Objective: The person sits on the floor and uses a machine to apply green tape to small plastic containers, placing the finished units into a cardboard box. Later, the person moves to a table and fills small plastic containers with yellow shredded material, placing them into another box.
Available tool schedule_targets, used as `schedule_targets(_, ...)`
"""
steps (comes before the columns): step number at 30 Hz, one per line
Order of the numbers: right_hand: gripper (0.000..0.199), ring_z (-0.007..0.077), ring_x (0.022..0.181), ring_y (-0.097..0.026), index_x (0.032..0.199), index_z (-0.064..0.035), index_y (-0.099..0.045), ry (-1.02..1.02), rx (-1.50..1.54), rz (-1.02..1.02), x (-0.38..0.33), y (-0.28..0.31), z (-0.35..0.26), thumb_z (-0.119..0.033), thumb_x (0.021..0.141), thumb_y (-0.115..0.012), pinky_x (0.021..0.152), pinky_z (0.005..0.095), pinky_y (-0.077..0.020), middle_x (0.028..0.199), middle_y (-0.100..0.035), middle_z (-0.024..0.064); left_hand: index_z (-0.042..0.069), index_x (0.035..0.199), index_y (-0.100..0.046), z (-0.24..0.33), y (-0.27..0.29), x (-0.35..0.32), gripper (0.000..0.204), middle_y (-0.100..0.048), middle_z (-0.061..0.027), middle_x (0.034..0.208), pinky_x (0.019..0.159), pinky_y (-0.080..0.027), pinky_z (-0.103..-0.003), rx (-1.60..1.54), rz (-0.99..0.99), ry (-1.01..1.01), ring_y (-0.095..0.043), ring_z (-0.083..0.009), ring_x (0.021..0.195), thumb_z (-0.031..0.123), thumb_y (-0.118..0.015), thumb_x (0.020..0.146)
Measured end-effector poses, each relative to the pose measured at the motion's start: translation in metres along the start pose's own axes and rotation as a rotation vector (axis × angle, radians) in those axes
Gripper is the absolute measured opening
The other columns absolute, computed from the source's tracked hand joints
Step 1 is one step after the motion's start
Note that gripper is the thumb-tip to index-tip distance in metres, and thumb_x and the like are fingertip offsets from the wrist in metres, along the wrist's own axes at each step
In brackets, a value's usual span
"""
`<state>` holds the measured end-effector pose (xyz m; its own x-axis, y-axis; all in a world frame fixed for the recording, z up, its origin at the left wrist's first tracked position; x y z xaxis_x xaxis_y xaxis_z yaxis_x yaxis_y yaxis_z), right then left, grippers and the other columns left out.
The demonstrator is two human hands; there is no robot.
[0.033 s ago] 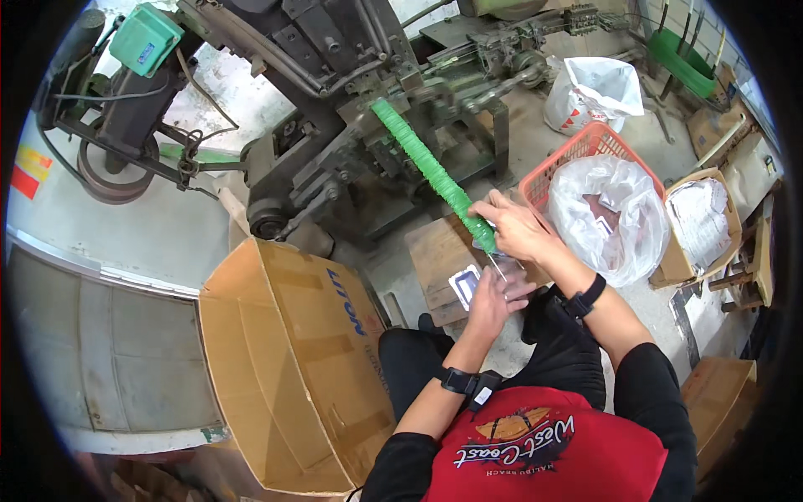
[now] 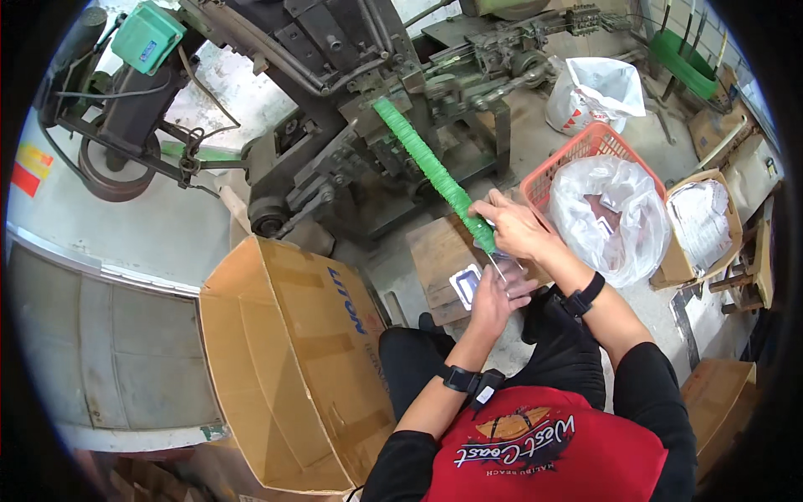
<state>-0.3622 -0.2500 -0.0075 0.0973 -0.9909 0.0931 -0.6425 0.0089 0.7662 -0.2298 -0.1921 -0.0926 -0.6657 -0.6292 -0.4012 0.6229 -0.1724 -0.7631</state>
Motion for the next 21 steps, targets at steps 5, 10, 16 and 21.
schedule_targets(5,0.038,0.037,0.087,-0.056,0.103,-0.0118,-0.058,0.014,-0.041,0.005,-0.01,-0.005,0.006,0.003,0.068,-0.052,0.072,0.0452,-0.0429,0.094,-0.051,0.0148,0.007,0.124,-0.04,-0.009,-0.005,0.014,0.052,-0.053,-0.0152,0.117,0.069,-0.054,-0.038,-0.071,0.052,-0.103,-0.06,-0.032,0.097,0.048,-0.027,0.096)
schedule_targets(10,0.03,0.0373,0.087,-0.056,0.093,-0.0083,-0.061,0.015,0.079,0.116,-0.017,0.007,-0.005,0.004,0.067,-0.051,0.072,0.0456,-0.0429,0.09,-0.051,0.0155,0.009,0.127,-0.037,0.007,-0.022,0.003,0.056,-0.052,-0.0154,0.119,0.075,-0.053,-0.044,-0.242,-0.018,-0.107,-0.058,-0.0352,0.098,0.053,-0.028,0.094)
schedule_targets(16,0.027,0.0364,0.088,-0.056,0.091,-0.0071,-0.062,-0.01,0.005,0.09,0.004,0.009,-0.011,0.001,0.067,-0.051,0.074,0.0446,-0.0429,0.088,-0.052,0.0153,0.01,0.131,-0.034,0.02,-0.027,0.009,0.065,-0.05,-0.0131,0.123,0.081,-0.049,-0.05,-0.012,0.108,-0.12,-0.056,-0.0405,0.104,0.06,-0.026,0.091)
schedule_targets(21,0.028,0.0371,0.09,-0.057,0.091,-0.0041,-0.064,-0.034,-0.002,0.072,-0.005,0.004,-0.004,-0.001,0.067,-0.051,0.077,0.0432,-0.0447,0.09,-0.059,0.0175,0.012,0.13,-0.036,0.02,-0.029,0.008,0.06,-0.05,-0.0136,0.124,0.087,-0.046,-0.052,-0.044,0.215,-0.029,-0.055,-0.042,0.105,0.057,-0.022,0.093)
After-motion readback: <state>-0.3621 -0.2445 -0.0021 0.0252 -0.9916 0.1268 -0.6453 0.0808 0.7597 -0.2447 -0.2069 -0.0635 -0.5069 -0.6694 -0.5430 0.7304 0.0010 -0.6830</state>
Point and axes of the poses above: each hand's wrist, its own x-axis towards the middle knuckle, its own y-axis out of the back of the hand, z = x × y, the point moved 1 cm from there along x, towards the middle knuckle
